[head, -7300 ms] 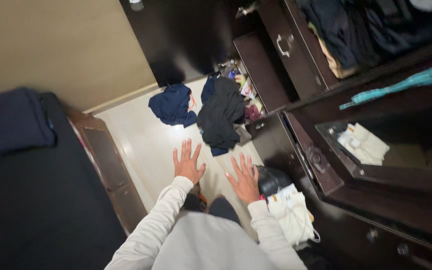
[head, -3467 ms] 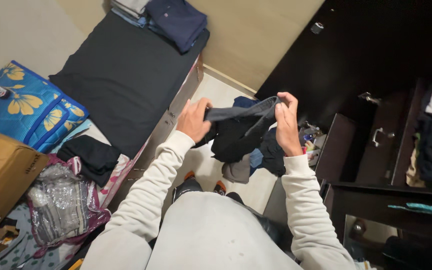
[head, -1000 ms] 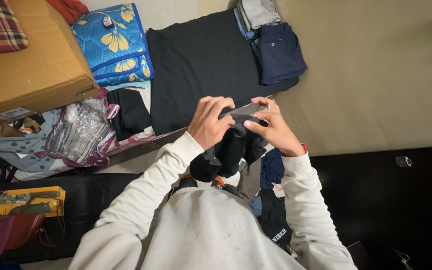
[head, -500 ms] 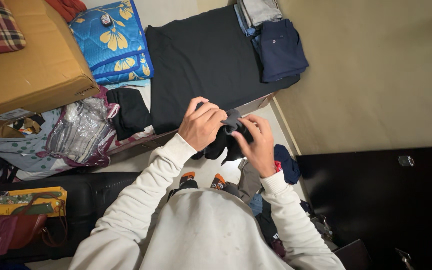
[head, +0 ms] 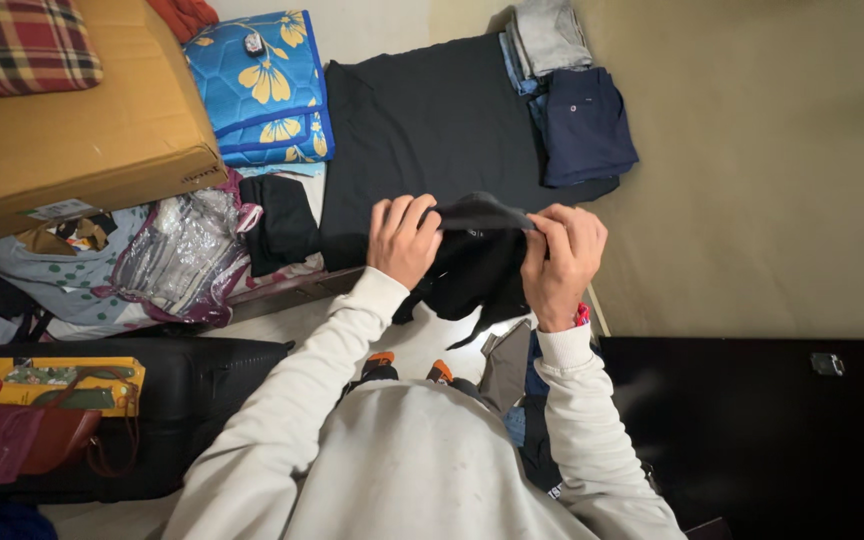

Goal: The person folds a black jacket on a bed by smoothing it out, folding the sleeves inward, and kemudian folding the main body into a square.

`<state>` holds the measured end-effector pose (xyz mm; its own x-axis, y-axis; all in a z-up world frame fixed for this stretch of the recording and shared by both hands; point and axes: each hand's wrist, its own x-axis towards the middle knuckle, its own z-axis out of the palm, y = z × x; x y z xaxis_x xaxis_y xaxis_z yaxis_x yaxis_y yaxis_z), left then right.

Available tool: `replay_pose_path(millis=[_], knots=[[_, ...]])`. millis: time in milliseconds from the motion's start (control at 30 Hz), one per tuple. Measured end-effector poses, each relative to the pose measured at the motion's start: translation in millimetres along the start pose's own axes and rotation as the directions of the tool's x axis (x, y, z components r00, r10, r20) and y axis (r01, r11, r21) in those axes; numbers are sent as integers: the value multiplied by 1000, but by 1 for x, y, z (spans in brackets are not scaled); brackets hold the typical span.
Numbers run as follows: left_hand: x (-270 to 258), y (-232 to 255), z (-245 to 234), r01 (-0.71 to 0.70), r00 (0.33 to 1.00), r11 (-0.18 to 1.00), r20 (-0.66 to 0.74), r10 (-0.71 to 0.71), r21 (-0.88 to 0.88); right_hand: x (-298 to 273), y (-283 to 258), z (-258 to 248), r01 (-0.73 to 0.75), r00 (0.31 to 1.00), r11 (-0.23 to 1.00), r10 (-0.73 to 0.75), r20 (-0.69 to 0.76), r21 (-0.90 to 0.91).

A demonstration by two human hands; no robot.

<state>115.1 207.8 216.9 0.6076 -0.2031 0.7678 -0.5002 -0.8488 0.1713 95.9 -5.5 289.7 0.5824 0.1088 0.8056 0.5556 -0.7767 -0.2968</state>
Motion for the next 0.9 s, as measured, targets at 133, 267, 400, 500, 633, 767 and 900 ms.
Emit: replay_pose_path(millis=[133, 267, 400, 500, 633, 767, 900], knots=[[-30, 7, 33, 291, 956, 943, 92, -279, -163, 3, -2, 2, 5, 1000, 1000, -6, 13, 25], [-36, 9, 40, 322, 945, 926, 8, -327, -197, 2, 23, -10, -19, 998, 993, 27, 61, -115], [-21, 0, 34, 348, 937, 880, 77, -342, -323, -11, 55, -11, -137, 972, 967, 172, 157, -214], [0, -7, 44, 347, 937, 909, 120, -327, -229, -29, 57, -1, -367, 906, 920, 387, 171, -136], [19, -1, 44, 452, 870, 877, 298, -392, -165, -30, 66, -2, -362, 918, 923, 378, 122, -133], [45, 8, 24, 616, 780, 686, 421, -462, -388, -16, 79, -1, -431, 889, 902, 419, 185, 27], [61, 6, 27, 846, 533, 294, 703, -470, -444, -1, 91, 3, -540, 826, 796, 436, 359, 275]])
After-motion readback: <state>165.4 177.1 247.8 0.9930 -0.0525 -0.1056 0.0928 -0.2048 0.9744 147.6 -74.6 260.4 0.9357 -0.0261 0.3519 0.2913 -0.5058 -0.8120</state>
